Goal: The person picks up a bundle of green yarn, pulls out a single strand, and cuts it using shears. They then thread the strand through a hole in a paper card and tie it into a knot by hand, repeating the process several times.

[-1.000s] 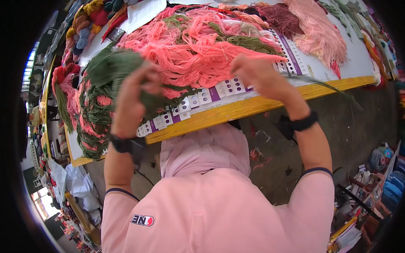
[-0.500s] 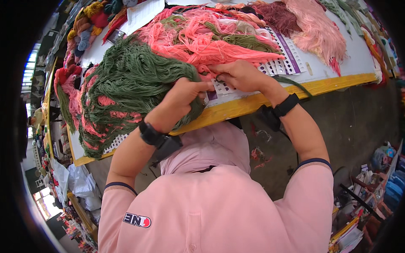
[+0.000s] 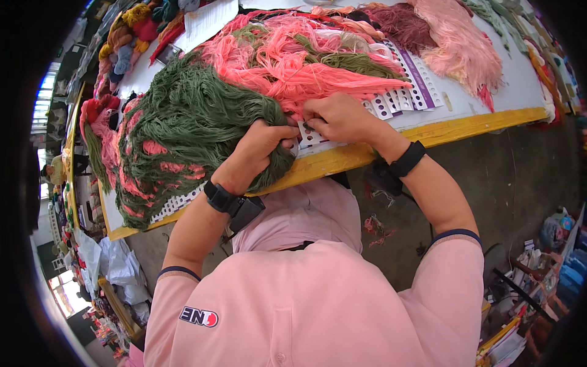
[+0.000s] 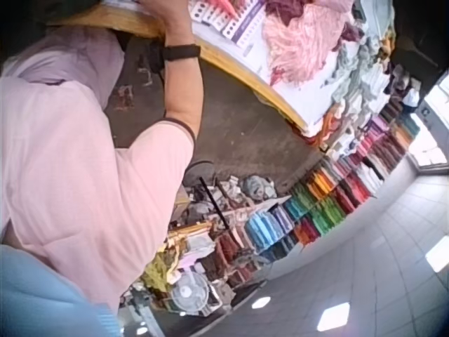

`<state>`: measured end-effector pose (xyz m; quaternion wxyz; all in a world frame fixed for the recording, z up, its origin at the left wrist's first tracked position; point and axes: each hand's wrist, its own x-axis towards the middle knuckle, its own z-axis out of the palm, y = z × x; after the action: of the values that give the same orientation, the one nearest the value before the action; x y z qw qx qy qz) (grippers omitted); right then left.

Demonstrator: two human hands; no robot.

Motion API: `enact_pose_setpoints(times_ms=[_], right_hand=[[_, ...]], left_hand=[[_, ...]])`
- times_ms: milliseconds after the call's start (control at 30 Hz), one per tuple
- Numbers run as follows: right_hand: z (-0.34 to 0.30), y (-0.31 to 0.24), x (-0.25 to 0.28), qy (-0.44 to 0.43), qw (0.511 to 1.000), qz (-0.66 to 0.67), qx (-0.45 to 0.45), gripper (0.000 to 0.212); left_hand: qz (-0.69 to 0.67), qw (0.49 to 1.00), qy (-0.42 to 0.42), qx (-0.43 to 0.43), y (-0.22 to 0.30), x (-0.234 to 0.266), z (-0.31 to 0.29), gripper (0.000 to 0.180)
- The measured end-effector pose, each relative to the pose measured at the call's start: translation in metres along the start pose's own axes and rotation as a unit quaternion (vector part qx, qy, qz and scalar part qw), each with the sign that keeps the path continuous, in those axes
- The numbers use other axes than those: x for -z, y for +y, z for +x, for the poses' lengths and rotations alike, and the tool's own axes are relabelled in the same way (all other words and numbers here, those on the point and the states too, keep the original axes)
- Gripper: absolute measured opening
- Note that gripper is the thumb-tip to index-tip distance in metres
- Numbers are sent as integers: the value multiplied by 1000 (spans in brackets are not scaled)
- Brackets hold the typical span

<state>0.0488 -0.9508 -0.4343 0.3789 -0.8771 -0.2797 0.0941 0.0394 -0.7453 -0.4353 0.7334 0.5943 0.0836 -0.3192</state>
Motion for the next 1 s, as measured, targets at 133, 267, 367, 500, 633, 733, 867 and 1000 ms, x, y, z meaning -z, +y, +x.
enact_pose_setpoints(times_ms=[133, 267, 367, 500, 633, 733, 867, 1000], right_hand=[[4, -4, -6, 7, 994, -108, 23, 14], [1, 4, -4, 4, 1000, 0, 7, 12], [-2, 3, -1, -4, 999, 35, -19, 11], [3, 0, -6, -3, 999, 12, -44, 16], [3, 2, -8, 18, 1000, 5, -18, 15], [1, 2, -6, 8, 999, 18, -38, 16], [-3, -1, -6, -1, 999, -8, -41, 17], [0, -3, -6, -5, 998, -35, -43, 16]], left_hand=[[51, 997, 53, -31, -7, -9, 6, 8], [141, 983, 82, -90, -5, -4, 4, 9], [237, 967, 57, -70, 10, 7, -6, 11], [209, 976, 55, -39, 9, 6, -2, 12], [196, 978, 41, -65, 4, 8, -4, 10], [131, 989, 16, -67, 6, 20, -11, 11], [-63, 998, -4, -17, 18, 31, -28, 14], [-172, 984, -23, 33, 17, 41, -27, 11]])
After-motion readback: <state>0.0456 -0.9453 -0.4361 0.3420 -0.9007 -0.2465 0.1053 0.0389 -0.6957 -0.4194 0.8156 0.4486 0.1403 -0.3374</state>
